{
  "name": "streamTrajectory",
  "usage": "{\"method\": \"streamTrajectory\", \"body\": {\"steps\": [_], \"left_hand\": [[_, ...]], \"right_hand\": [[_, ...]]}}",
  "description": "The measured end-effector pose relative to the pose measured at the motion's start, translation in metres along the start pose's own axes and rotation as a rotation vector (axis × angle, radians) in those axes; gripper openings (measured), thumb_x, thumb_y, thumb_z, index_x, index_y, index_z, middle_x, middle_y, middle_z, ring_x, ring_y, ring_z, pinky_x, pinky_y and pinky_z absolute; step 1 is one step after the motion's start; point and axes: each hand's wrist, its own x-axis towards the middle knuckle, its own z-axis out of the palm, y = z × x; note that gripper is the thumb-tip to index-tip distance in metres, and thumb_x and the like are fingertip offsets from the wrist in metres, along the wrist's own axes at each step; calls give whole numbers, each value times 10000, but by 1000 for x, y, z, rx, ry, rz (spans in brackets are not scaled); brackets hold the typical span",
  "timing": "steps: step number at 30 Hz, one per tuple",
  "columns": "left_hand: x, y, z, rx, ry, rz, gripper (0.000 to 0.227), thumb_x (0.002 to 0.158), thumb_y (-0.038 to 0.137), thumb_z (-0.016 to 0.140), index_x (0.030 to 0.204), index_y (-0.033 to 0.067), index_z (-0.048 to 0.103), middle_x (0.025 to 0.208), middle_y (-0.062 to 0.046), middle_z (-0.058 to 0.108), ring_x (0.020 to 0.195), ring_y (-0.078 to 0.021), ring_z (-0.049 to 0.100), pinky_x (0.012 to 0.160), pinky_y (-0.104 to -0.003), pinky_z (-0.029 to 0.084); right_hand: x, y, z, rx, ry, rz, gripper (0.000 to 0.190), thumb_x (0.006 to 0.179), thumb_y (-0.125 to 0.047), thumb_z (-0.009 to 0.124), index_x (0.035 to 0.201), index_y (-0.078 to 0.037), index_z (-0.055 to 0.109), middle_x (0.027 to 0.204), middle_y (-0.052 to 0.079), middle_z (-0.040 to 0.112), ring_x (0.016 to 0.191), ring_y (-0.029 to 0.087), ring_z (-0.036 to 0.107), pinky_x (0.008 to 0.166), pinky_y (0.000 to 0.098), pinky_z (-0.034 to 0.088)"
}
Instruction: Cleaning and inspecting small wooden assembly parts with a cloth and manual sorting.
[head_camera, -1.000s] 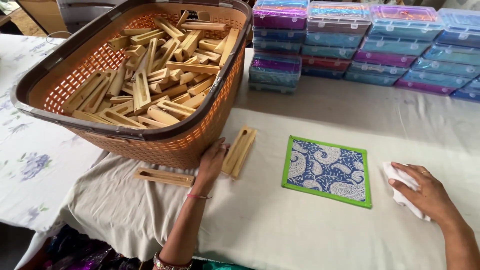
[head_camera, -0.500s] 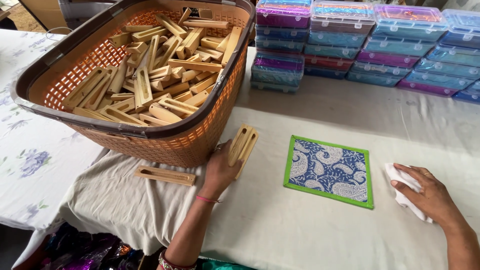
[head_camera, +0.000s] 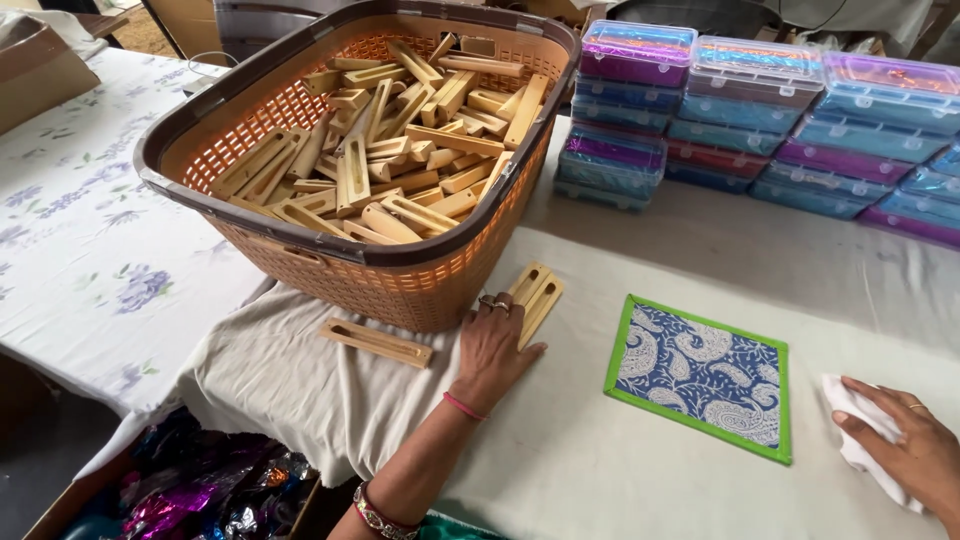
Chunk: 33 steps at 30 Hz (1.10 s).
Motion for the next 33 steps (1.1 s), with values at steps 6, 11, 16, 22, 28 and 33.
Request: {"method": "streamTrajectory", "body": {"steps": [6,11,16,22,28,33], "left_hand": [[-3,-8,25,134,-49,-14,417,792,311,794,1052,22,643,1174,-139,612,1120,-301,574,878,-481,473],[-3,-8,25,142,-18,-29,410,773,275,775,1048,5,635,1174,-155,617,1112,-305,576,871,-472,479],[-2,-4,20,128,-60,-58,389,773,251,745,1049,7,620,1121,-163,631,1046,-299,601,861,-470,480],[-3,15,34,-199,62,85,391,829,184,733,1147,-2,602,1027,-165,645,896,-292,642,781,-450,528],[12,97,52,-530,-28,312,409,813,183,754,1165,36,604,1019,-135,651,907,-294,646,829,-447,546],[26,111,114,-463,-90,444,422,812,218,791,1168,61,628,1105,-145,661,1007,-332,637,879,-468,526]], "right_hand": [[-6,-5,-3,46,30,-20,616,855,-511,694,1433,-303,657,1460,138,595,1200,327,687,928,461,608],[-11,-15,-8,126,-5,47,640,836,-490,695,1445,-301,641,1463,135,582,1079,348,743,880,455,635],[-4,-6,-2,22,2,21,597,879,-477,710,1444,-293,653,1442,139,591,1131,322,725,940,443,613],[-11,-10,-4,-15,54,-47,557,872,-403,709,1422,-334,656,1436,55,619,1150,278,695,905,432,605],[-14,-17,-8,-48,54,-25,527,893,-353,705,1418,-331,661,1451,46,622,1152,293,694,962,431,585],[-24,-37,-18,6,134,-162,480,908,-271,686,1387,-264,670,1361,71,654,1201,301,650,989,421,536]]}}
